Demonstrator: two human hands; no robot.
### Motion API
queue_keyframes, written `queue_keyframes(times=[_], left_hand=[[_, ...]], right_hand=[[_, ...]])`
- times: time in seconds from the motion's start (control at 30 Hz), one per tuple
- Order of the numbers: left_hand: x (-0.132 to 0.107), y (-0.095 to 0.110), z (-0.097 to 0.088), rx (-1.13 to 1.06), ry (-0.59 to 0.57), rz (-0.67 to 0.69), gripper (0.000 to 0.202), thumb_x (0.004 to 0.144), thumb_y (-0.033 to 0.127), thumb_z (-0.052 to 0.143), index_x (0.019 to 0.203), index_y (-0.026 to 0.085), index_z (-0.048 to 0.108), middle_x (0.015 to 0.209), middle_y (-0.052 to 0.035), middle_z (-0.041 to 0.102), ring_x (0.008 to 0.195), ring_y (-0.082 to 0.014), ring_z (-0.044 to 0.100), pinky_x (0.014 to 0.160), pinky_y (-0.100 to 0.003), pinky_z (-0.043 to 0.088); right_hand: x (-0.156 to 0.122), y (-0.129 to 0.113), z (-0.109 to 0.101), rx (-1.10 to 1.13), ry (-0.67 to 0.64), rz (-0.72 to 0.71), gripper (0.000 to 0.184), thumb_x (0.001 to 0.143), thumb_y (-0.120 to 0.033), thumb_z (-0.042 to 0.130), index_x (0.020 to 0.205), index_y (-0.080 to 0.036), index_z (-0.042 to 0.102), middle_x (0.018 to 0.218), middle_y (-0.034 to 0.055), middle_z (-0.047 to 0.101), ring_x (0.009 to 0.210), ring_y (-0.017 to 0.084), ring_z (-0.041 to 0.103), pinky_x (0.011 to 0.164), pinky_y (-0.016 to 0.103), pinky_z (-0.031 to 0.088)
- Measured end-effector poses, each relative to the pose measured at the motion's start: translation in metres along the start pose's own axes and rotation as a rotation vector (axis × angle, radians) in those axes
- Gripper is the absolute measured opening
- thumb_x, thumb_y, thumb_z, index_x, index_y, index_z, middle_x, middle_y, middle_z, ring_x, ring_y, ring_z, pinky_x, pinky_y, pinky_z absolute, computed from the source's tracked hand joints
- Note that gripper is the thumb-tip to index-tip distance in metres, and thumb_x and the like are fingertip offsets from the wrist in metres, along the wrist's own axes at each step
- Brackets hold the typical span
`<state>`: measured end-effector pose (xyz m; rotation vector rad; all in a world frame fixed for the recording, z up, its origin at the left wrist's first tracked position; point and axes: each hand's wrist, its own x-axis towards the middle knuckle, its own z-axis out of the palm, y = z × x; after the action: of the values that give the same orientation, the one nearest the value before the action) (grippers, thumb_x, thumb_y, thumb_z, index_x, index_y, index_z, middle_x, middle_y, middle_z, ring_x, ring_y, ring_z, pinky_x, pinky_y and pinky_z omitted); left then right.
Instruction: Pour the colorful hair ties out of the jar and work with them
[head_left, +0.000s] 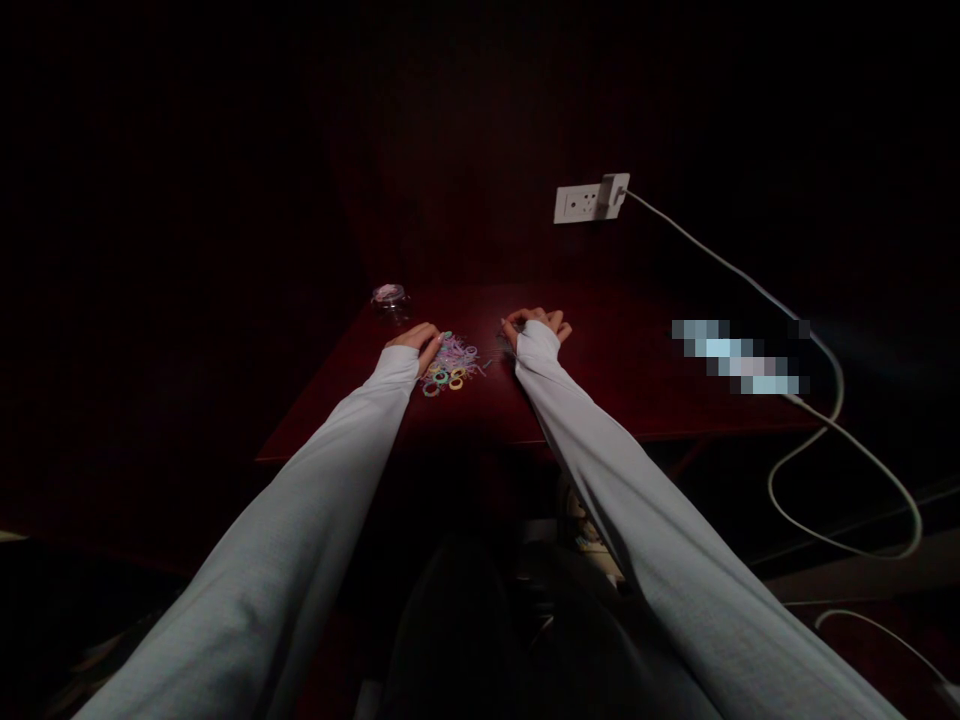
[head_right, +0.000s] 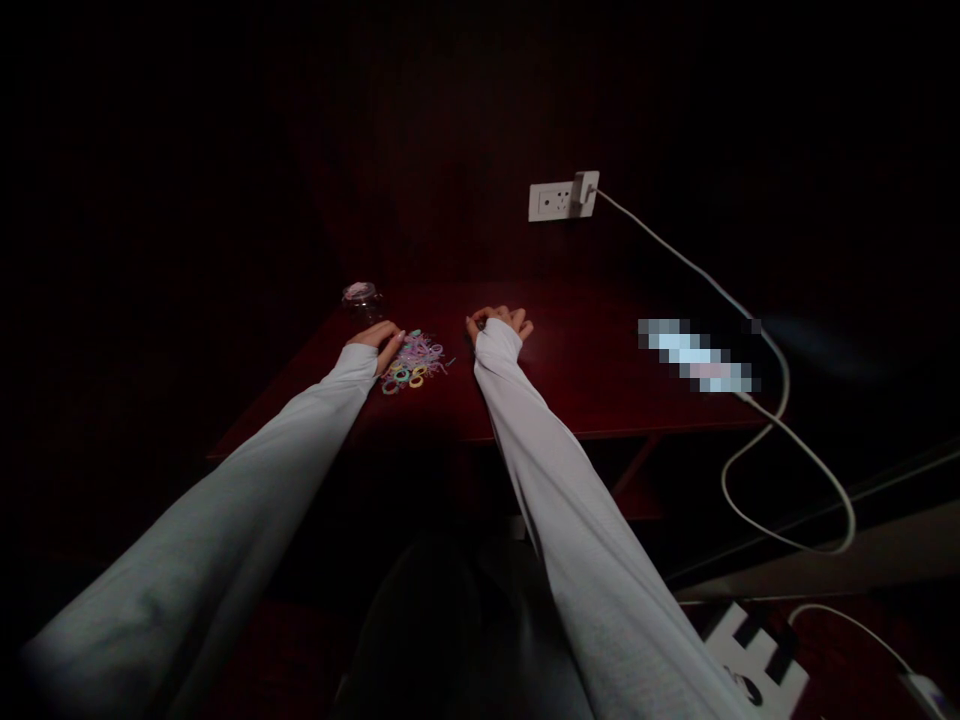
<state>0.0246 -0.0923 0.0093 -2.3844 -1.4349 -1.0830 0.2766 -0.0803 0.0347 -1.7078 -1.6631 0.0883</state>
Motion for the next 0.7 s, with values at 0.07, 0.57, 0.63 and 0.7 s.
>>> queue_keyframes(times=[0.07,0.57,0.63,0.7], left_hand=[[-0.001,0.004,-0.001,0.005,0.03,-0.005,0.037,0.109,0.045,0.041,0.09,0.023,0.064,0.092,-0.0047,0.071,0.084,-0.018,0.066,0.072,-0.028,0.045],[0.003,-0.001,-0.003,0.037,-0.096,-0.004,0.037,0.106,0.046,0.04,0.095,0.023,0.066,0.098,-0.0074,0.072,0.089,-0.0201,0.067,0.07,-0.029,0.045],[0.003,-0.006,-0.001,0.032,-0.098,-0.011,0.039,0.106,0.048,0.039,0.097,0.023,0.067,0.099,-0.0071,0.073,0.088,-0.0201,0.067,0.071,-0.028,0.046],[0.003,-0.01,0.0,0.011,-0.101,-0.005,0.039,0.105,0.05,0.04,0.097,0.024,0.067,0.097,-0.0063,0.073,0.088,-0.0202,0.067,0.071,-0.028,0.047]], right_hand=[[-0.005,-0.009,0.002,0.023,-0.001,-0.108,0.032,0.104,-0.046,0.054,0.106,-0.027,0.08,0.121,0.0106,0.071,0.122,0.033,0.044,0.101,0.048,0.026],[-0.032,-0.042,0.011,0.105,-0.153,-0.464,0.034,0.104,-0.055,0.059,0.112,-0.032,0.084,0.124,0.0071,0.072,0.125,0.031,0.044,0.107,0.046,0.021],[-0.032,-0.041,0.009,0.106,-0.174,-0.469,0.035,0.105,-0.056,0.058,0.11,-0.033,0.084,0.124,0.0066,0.073,0.125,0.03,0.044,0.107,0.046,0.021],[-0.031,-0.041,0.009,0.1,-0.19,-0.483,0.035,0.106,-0.056,0.057,0.109,-0.035,0.084,0.124,0.0053,0.073,0.125,0.029,0.044,0.108,0.045,0.021]])
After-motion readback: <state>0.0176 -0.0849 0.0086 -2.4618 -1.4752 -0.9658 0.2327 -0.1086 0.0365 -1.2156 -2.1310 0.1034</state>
